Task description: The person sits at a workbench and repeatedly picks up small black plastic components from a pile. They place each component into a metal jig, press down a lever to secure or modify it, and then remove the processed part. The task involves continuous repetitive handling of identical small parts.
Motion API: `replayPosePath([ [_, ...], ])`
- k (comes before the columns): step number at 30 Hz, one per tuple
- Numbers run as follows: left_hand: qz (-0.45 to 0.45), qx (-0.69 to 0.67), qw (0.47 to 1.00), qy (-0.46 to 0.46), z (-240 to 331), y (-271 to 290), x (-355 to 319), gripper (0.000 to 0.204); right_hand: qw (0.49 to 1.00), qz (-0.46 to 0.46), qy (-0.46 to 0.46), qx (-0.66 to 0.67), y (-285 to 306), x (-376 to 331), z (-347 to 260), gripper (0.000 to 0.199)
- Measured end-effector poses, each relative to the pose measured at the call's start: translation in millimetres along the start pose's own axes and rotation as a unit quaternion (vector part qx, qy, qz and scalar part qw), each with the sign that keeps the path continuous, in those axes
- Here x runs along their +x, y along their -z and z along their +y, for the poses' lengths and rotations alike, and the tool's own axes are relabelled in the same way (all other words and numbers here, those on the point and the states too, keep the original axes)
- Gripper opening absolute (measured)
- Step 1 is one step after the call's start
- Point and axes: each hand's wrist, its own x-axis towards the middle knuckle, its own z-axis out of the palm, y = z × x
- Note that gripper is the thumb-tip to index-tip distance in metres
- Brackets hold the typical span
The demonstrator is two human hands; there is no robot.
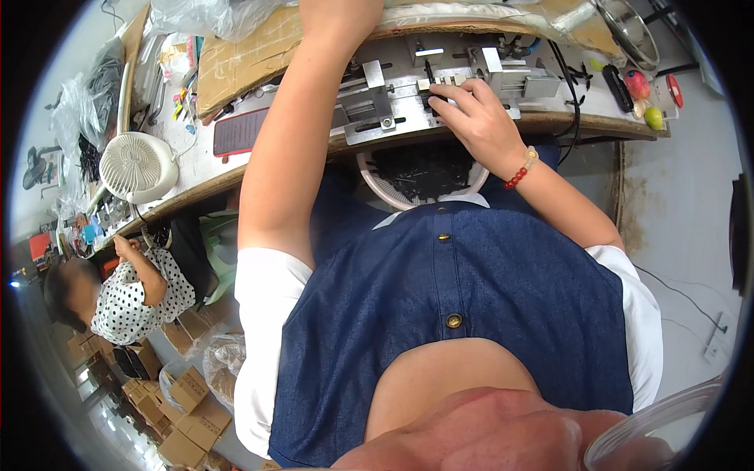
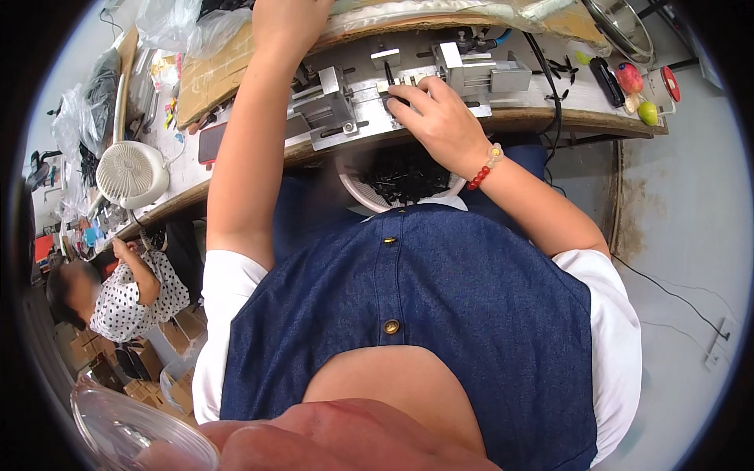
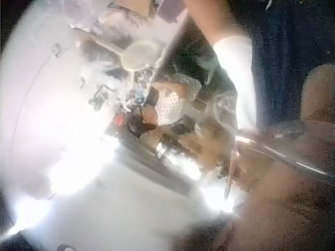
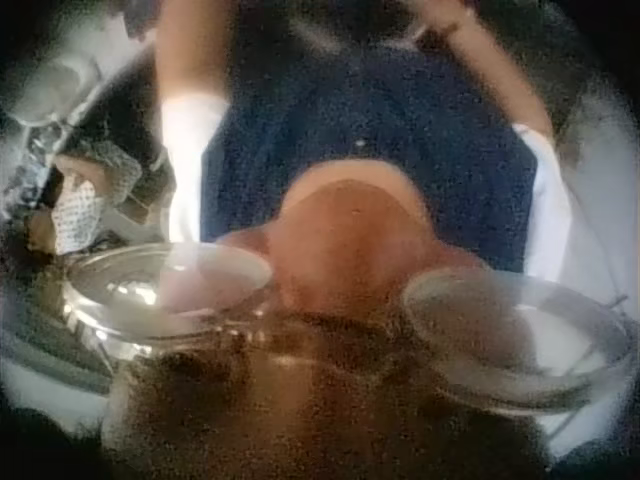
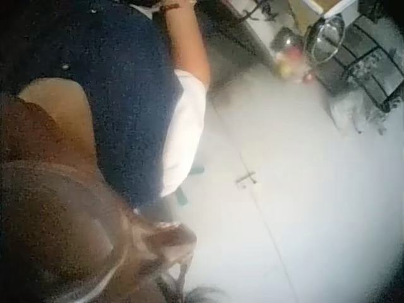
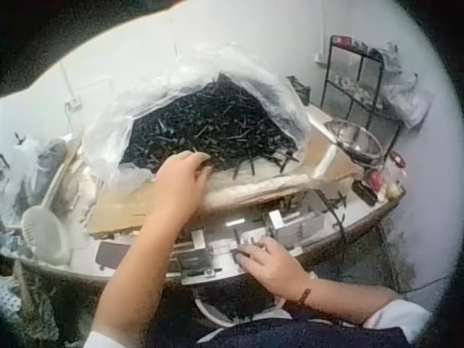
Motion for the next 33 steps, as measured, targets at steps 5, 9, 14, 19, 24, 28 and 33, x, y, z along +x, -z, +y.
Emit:
replayPosePath([
  [5,0.046,-0.124,0.991,0.012,25.2,25.0,-56.7,0.023,0.996,0.064,0.020,0.052,21.4,30.2,22.7,0.024],
  [9,0.002,-0.243,0.969,0.052,74.2,36.8,-115.4,0.022,0.987,0.113,-0.115,0.008,38.3,80.1,90.2,0.020],
  [14,-0.056,-0.242,0.964,0.090,81.7,6.0,-160.6,0.028,0.958,0.039,-0.284,-0.003,33.5,144.4,144.2,0.025],
  [19,-0.064,-0.221,0.970,0.074,80.5,-11.8,-169.0,0.025,0.918,0.046,-0.353,0.173,47.0,144.2,153.7,0.022],
  [24,-0.088,-0.193,0.974,0.079,88.0,-12.4,-169.0,0.027,0.840,0.161,-0.320,0.407,51.3,116.3,154.7,0.020],
  [28,-0.096,-0.188,0.974,0.085,89.3,-6.1,-165.8,0.030,0.738,0.214,-0.277,0.577,72.7,97.5,100.1,0.020],
  [33,-0.074,-0.205,0.973,0.080,75.6,5.7,-137.7,0.031,0.642,0.115,-0.236,0.720,72.0,54.2,57.7,0.023],
])
